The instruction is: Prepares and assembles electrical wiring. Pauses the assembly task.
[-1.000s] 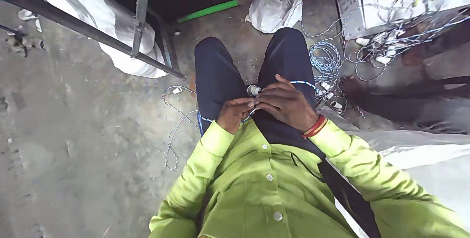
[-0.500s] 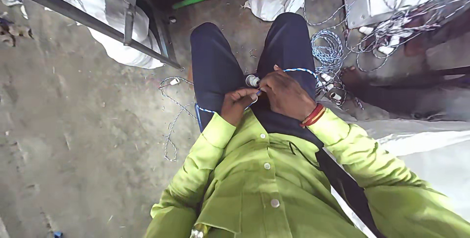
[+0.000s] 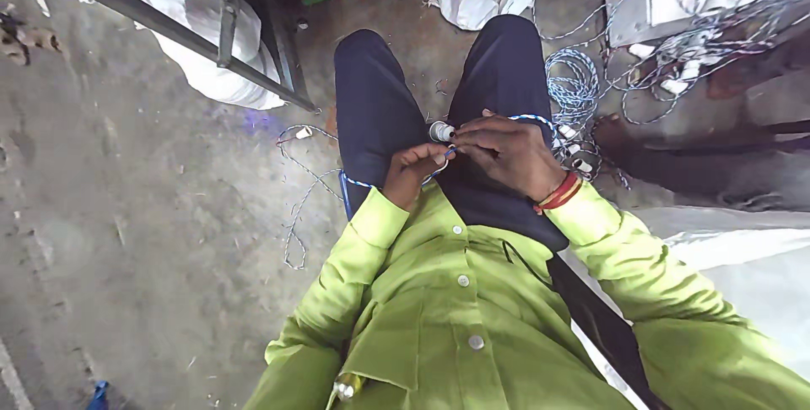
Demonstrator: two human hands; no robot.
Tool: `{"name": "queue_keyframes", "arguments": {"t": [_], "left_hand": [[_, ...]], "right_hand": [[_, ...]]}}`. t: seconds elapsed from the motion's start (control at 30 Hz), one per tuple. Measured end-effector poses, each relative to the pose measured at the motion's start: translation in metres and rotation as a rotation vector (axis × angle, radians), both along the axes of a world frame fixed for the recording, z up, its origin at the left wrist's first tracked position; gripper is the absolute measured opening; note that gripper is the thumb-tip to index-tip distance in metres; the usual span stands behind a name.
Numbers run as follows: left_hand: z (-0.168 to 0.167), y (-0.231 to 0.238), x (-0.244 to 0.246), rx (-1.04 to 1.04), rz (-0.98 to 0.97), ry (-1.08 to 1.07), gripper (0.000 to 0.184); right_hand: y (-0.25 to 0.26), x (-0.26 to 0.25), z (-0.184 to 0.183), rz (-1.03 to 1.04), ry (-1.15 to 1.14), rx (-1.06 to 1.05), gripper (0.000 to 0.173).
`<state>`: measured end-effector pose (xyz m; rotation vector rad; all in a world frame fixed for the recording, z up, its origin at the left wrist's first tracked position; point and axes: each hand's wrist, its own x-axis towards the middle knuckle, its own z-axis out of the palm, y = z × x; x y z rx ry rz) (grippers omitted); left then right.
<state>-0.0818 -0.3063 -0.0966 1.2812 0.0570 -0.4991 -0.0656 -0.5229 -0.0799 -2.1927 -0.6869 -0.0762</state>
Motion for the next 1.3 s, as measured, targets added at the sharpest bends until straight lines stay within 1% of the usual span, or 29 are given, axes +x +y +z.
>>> {"name": "queue_keyframes", "arguments": {"t": [0.07, 0.17, 0.3, 0.4, 0.47, 0.6, 0.7, 0.83, 1.03, 1.3], "left_hand": [[-0.001, 0.0, -0.001, 0.011, -0.004, -0.047, 0.019], [-0.005, 0.002, -0.002, 0.07, -0.01, -0.18, 0.018], [0.003, 0.002, -0.001, 0.237, 0.002, -0.297, 0.014], [-0.002, 0.004, -0.002, 0.39, 0.012, -0.42, 0.014], [-0.003, 0.003, -0.003, 0.463, 0.029, -0.486, 0.014], [-0.001, 0.002, -0.007, 0.571, 0.081, -0.562, 0.014], [-0.001, 0.003, -0.006, 0.615, 0.088, -0.589, 0.015], [-0.002, 0.002, -0.006, 0.614, 0.106, -0.632, 0.013], [-0.005, 0.002, -0.006, 0.641, 0.104, -0.7, 0.012], [-0.005, 0.002, -0.006, 0.664, 0.087, -0.678, 0.013]], "right_hand": [[0.0, -0.001, 0.0, -0.011, -0.023, 0.008, 0.017], [0.001, -0.003, 0.001, -0.055, -0.051, 0.026, 0.017], [0.0, -0.003, 0.005, -0.122, 0.026, 0.065, 0.017], [-0.001, 0.0, 0.005, -0.248, 0.103, 0.128, 0.014], [-0.003, 0.003, 0.003, -0.273, 0.11, 0.151, 0.014], [0.002, -0.001, 0.005, -0.179, 0.001, 0.075, 0.013], [0.002, -0.003, 0.005, -0.15, -0.039, 0.039, 0.013], [0.004, -0.004, 0.004, -0.131, -0.07, 0.031, 0.013], [0.006, -0.006, -0.001, -0.067, -0.144, -0.049, 0.016], [0.006, -0.007, -0.006, 0.015, -0.176, -0.077, 0.017]]}}
